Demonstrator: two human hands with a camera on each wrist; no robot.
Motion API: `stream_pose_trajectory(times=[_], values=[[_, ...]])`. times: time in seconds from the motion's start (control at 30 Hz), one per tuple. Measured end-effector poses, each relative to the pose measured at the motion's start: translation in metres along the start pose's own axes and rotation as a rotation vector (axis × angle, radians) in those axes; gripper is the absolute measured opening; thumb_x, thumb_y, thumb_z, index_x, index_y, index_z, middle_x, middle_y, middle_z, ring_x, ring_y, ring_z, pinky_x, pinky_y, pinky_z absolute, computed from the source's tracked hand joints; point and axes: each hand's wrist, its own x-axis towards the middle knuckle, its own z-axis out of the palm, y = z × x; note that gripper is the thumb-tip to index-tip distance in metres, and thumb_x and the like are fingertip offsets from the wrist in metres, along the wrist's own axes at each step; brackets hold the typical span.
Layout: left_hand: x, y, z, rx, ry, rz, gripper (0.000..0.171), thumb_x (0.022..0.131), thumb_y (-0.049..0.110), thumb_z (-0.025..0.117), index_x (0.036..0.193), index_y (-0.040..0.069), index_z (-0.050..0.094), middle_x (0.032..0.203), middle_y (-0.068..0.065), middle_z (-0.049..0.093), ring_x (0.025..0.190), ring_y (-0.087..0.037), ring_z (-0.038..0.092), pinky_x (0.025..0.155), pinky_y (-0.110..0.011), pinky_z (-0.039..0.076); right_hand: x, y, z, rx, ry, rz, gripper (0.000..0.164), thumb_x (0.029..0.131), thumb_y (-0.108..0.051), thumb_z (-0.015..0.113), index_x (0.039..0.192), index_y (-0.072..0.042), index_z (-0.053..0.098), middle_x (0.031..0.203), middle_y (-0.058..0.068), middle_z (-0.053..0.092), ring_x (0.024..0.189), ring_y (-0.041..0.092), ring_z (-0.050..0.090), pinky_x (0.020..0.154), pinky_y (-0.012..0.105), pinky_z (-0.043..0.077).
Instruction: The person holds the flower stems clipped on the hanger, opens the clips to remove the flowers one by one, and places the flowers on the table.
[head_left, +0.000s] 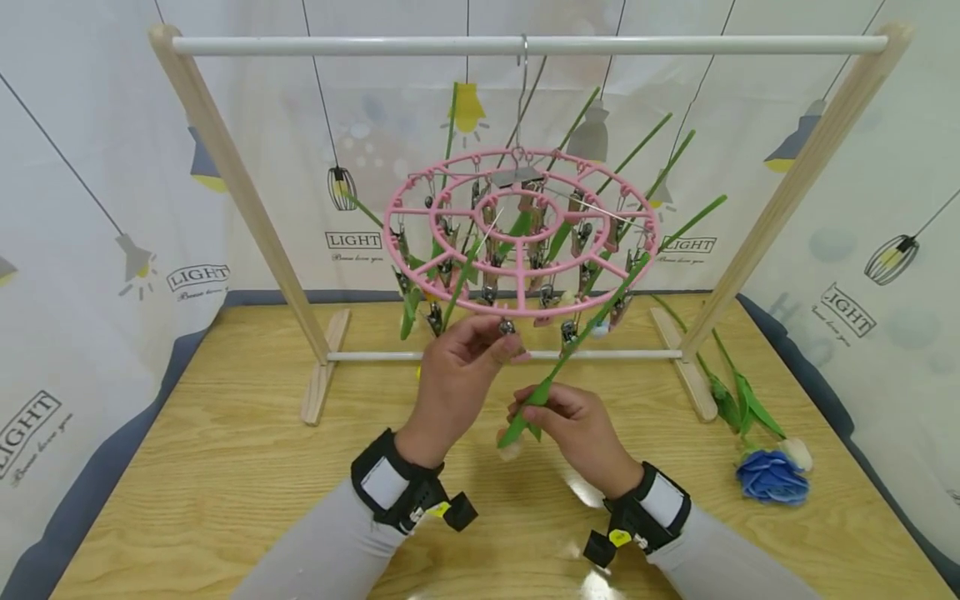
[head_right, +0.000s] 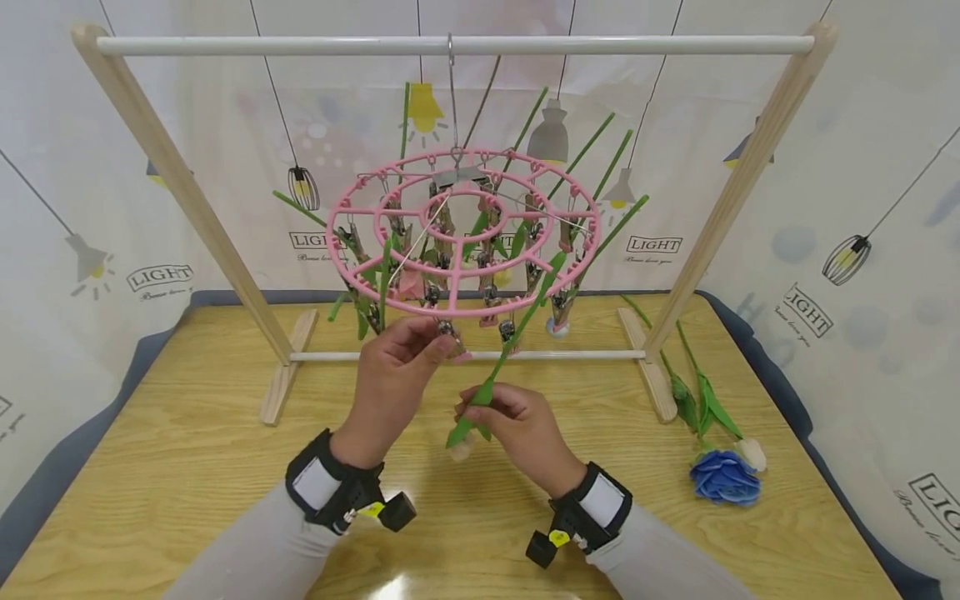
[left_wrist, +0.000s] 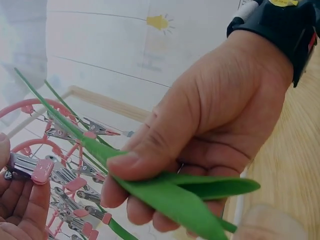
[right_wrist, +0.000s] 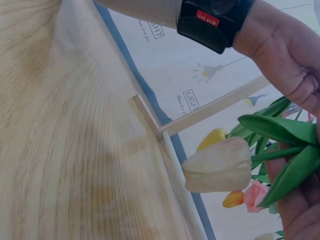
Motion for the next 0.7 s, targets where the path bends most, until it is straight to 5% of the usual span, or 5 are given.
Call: stream_pose_trajectory(times=[0.33, 0.7], values=[[-0.001, -0.004, -0.001, 0.038, -0.010, -0.040, 0.030, 0.100, 0.018, 0.071, 0.127, 0.006, 0.069, 0.108, -0.015, 0.074, 0.095, -0.013, 0.072, 0.086, -0.030, 0.061, -0.004, -0.009, -0.026, -0.050, -0.097, -0.115, 0.029, 0.110, -0.001, 0.045, 0.132, 0.007, 0.062, 0.121, -0.004, 0.073, 0.116, 0.010, 0.070, 0.099, 0.026, 0.057], [-0.002, -0.005, -0.003, 0.020, -0.004, -0.018, 0.028, 0.099, 0.012, 0.072, 0.125, 0.003, 0.070, 0.107, -0.017, 0.074, 0.092, -0.011, 0.072, 0.083, -0.028, 0.061, -0.021, -0.034, -0.090, -0.122, 0.039, -0.150, 0.030, 0.108, 0.005, 0.045, 0.134, 0.003, 0.060, 0.118, -0.007, 0.074, 0.114, 0.007, 0.071, 0.098, 0.019, 0.055]])
